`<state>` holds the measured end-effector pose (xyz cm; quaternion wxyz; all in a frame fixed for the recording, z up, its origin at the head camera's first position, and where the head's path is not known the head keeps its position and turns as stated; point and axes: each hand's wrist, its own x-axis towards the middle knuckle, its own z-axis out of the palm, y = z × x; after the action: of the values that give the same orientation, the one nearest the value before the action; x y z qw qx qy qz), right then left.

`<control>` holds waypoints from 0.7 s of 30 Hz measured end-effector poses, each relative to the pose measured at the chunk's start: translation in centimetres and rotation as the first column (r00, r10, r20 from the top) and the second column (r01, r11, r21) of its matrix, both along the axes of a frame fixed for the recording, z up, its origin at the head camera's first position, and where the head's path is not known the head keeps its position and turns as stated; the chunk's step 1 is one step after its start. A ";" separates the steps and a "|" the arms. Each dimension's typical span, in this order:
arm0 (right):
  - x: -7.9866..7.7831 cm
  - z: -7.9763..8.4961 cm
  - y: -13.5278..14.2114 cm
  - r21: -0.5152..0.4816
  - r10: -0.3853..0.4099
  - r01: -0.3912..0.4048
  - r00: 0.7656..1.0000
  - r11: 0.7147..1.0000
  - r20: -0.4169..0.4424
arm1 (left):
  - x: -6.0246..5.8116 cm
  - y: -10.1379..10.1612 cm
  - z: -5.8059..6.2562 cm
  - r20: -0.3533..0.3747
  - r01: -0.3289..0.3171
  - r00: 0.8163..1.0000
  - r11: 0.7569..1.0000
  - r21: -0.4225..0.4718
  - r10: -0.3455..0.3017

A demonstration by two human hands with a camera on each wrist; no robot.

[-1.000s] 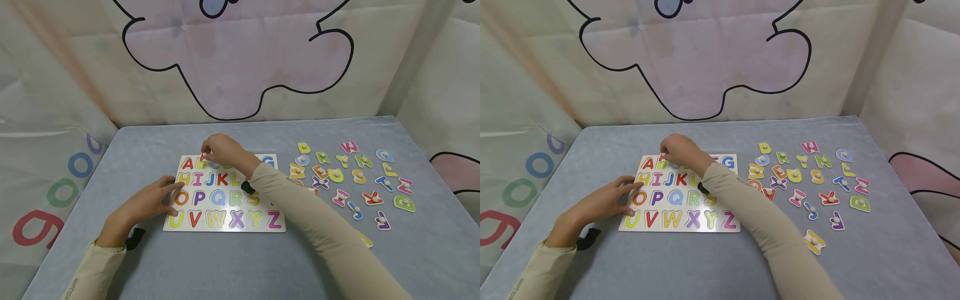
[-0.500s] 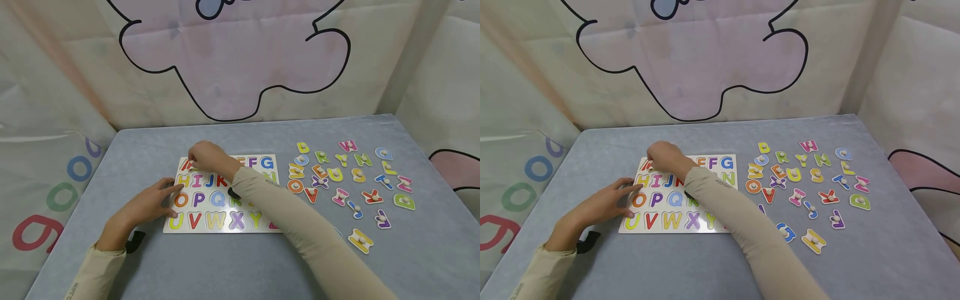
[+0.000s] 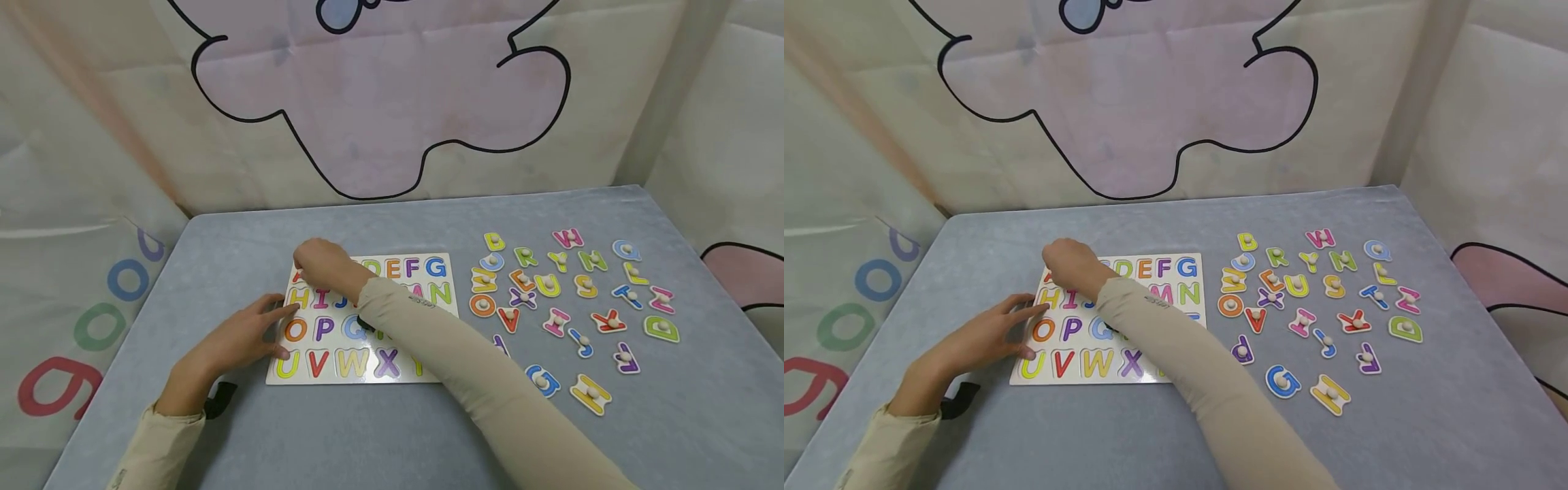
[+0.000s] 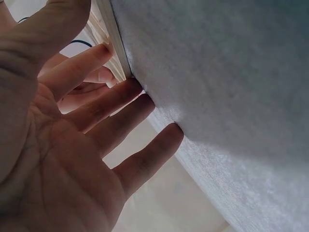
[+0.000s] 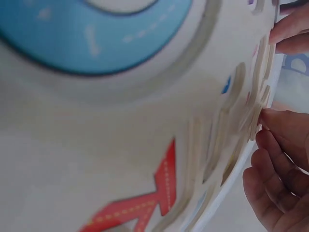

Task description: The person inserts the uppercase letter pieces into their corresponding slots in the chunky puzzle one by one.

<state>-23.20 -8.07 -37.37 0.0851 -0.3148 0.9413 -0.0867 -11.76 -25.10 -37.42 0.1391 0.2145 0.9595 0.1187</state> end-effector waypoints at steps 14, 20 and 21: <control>-0.1 -0.2 -0.5 0.038 0.000 0.003 0.998 0.999 -0.071 | 0.1 -0.2 -0.2 -0.015 0.009 1.000 1.000 0.000 -0.009; 0.0 0.2 -0.4 0.069 0.037 -0.032 0.997 0.997 -0.075 | 0.0 -0.3 -0.4 -0.019 0.013 1.000 1.000 0.002 -0.013; 0.0 0.2 -0.4 0.071 0.043 -0.037 0.996 0.997 -0.074 | 0.0 -0.3 -0.4 -0.018 0.012 1.000 1.000 0.003 -0.012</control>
<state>-23.19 -8.48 -37.16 0.0623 -0.3335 0.9398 -0.0403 -11.73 -25.42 -37.81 0.1309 0.2213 0.9592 0.1176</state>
